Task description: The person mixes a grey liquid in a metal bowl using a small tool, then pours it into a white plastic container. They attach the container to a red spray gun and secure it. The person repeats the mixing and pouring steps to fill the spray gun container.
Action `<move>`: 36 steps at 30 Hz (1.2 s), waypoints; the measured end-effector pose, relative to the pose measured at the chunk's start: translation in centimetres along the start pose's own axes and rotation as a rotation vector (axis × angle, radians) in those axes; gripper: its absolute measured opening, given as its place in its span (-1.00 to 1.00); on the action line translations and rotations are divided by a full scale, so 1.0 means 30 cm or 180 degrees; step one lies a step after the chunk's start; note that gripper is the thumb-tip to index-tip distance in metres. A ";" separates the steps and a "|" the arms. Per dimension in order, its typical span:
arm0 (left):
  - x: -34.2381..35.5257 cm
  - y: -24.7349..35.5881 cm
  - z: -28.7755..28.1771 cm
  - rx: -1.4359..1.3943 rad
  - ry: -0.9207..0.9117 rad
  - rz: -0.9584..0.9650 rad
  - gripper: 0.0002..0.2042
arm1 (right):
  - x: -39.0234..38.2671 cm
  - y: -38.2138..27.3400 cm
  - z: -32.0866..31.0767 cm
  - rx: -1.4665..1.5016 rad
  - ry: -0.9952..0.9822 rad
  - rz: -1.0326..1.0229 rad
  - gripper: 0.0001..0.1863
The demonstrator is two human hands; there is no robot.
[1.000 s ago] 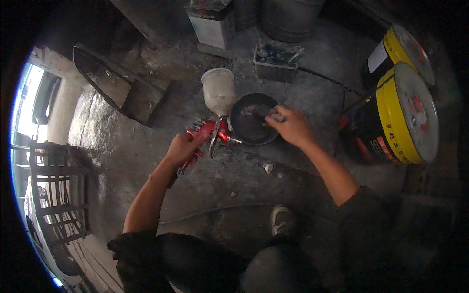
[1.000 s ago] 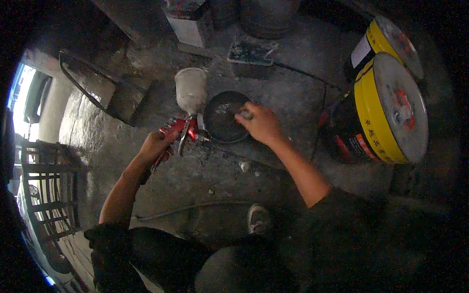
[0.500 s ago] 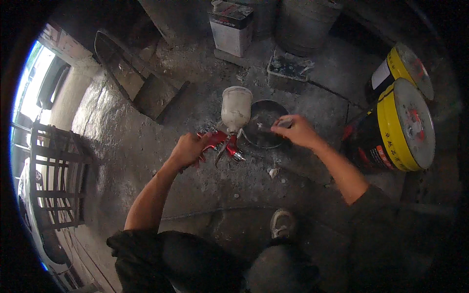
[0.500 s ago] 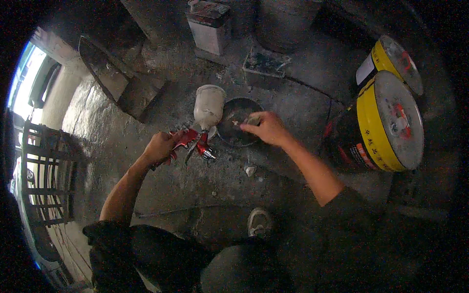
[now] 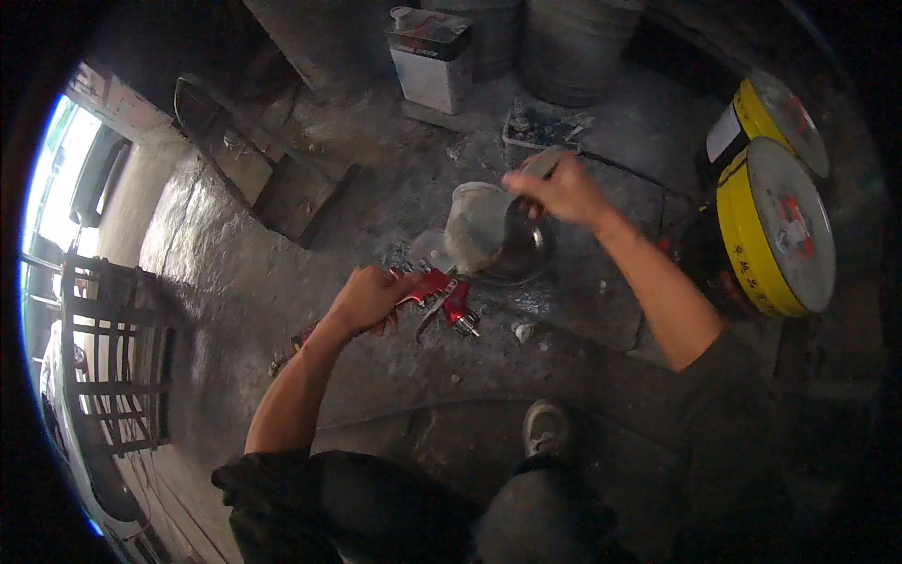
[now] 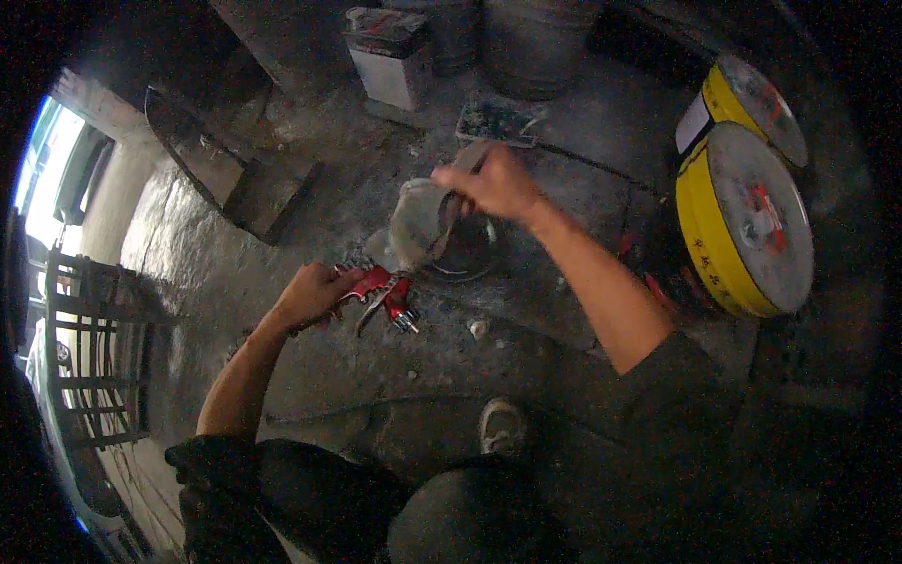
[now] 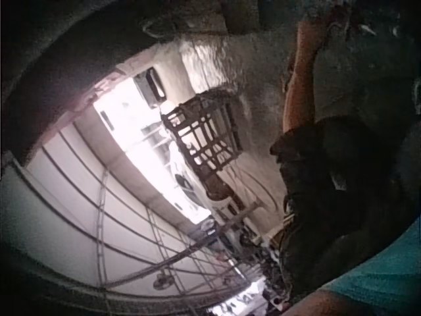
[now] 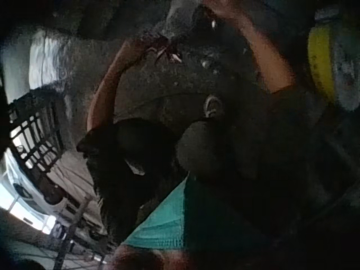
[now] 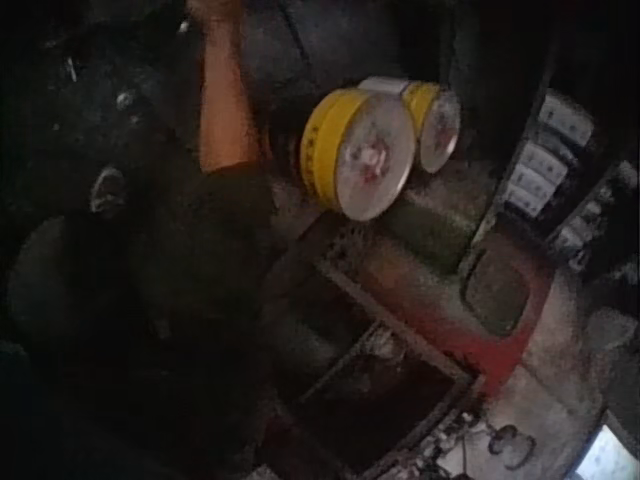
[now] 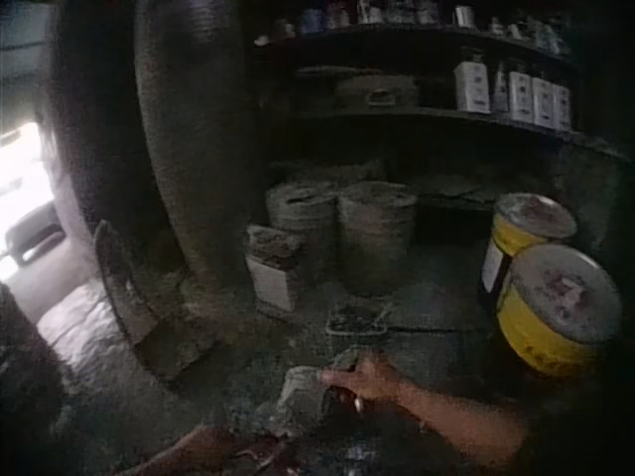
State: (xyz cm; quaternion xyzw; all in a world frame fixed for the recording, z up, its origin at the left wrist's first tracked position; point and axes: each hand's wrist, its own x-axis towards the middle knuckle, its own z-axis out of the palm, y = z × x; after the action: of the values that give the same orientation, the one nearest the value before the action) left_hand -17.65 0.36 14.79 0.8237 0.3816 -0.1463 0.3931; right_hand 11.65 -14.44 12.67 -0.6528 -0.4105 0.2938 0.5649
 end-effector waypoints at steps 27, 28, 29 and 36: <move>0.006 -0.075 -0.011 -0.2883 -0.0276 0.0047 -0.73 | -0.213 0.307 0.069 -0.1223 0.0728 0.0504 -0.57; 0.005 -0.057 -0.004 -0.2985 -0.0411 0.0049 -0.75 | -0.225 0.305 0.083 -0.1564 0.0617 -0.0022 -0.62; 0.013 -0.050 0.014 -0.3090 -0.0559 0.0046 -0.77 | -0.242 0.321 0.103 -0.1907 0.0499 -0.0538 -0.66; 0.091 -0.161 0.046 -0.2546 -0.0544 -0.0380 -0.77 | -0.281 0.300 0.150 -0.2774 -0.0314 -0.1288 -0.71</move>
State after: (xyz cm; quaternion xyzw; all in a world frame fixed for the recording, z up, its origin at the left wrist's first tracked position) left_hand -19.36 2.66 9.84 0.5673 0.4215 -0.0769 0.7033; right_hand 5.54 -19.74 2.33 -0.7210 -0.6404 0.0092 0.2645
